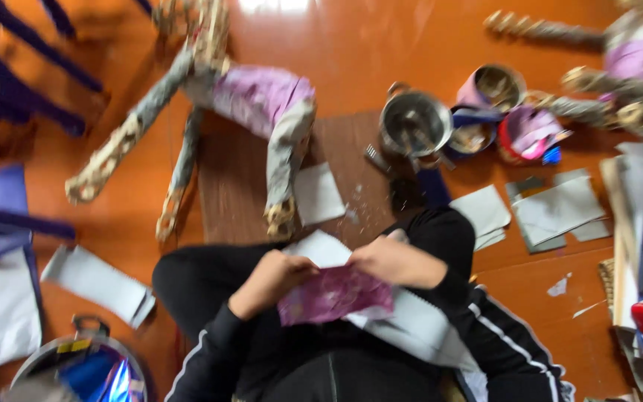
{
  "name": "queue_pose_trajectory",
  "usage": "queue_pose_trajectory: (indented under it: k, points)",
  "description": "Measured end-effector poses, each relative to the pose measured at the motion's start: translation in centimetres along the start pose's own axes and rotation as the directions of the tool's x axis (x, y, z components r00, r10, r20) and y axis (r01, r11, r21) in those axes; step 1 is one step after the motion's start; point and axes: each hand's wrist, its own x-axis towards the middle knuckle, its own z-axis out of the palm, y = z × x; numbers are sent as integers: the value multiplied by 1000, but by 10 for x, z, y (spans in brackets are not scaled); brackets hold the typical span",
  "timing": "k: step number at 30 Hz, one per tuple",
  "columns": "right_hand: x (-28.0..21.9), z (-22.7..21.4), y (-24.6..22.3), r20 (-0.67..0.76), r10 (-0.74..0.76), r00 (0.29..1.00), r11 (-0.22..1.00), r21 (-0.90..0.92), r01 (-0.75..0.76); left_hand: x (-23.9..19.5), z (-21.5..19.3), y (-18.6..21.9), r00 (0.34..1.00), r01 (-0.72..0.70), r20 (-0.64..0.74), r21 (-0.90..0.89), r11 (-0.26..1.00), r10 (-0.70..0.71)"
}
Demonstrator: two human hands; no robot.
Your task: Decorating a paper-mache giraffe figure by wrapping its legs with blue and gold decorative paper.
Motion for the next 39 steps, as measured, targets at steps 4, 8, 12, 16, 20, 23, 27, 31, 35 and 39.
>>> queue_pose_trajectory:
  k: [4, 8, 12, 16, 20, 23, 27, 31, 35, 39]
  points:
    - [13, -4, 18, 172, 94, 981, 953, 268, -139, -43, 6, -53, 978, 198, -24, -207, 958, -208]
    - [48, 44, 36, 254, 380, 889, 668, 590, -454, -76, 1, -69, 764, 467, -73, -622, 628, -641]
    - [88, 73, 14, 242, 382, 892, 250, 902, -351, -91, 11, -76, 744, 581, 309, -737, 345, -593]
    - [124, 83, -6, 214, 445, 870, 71, 960, -272, -58, 46, -88, 861, 443, 195, -742, 504, -469]
    - [134, 77, -20, 190, 491, 850, 20, 973, -230, -16, 31, -82, 709, 128, 228, -972, -196, -668]
    - [131, 65, -26, 162, 479, 863, 82, 970, -228, 11, 28, -95, 594, -17, 294, -926, -377, -749]
    - [123, 45, -27, 110, 438, 892, 176, 963, -205, 16, 77, -163, 558, -167, 163, -938, -303, -814]
    - [109, 31, 1, 59, 444, 894, 254, 949, -188, 23, 60, -141, 484, -204, 136, -943, -262, -865]
    - [92, -24, -26, -200, 245, 949, 737, 674, -48, 24, 61, -140, 471, -232, 121, -939, -255, -874]
    - [94, 12, -47, -493, -387, 779, 918, -127, 375, 30, 52, -122, 464, -242, 158, -924, -297, -871]
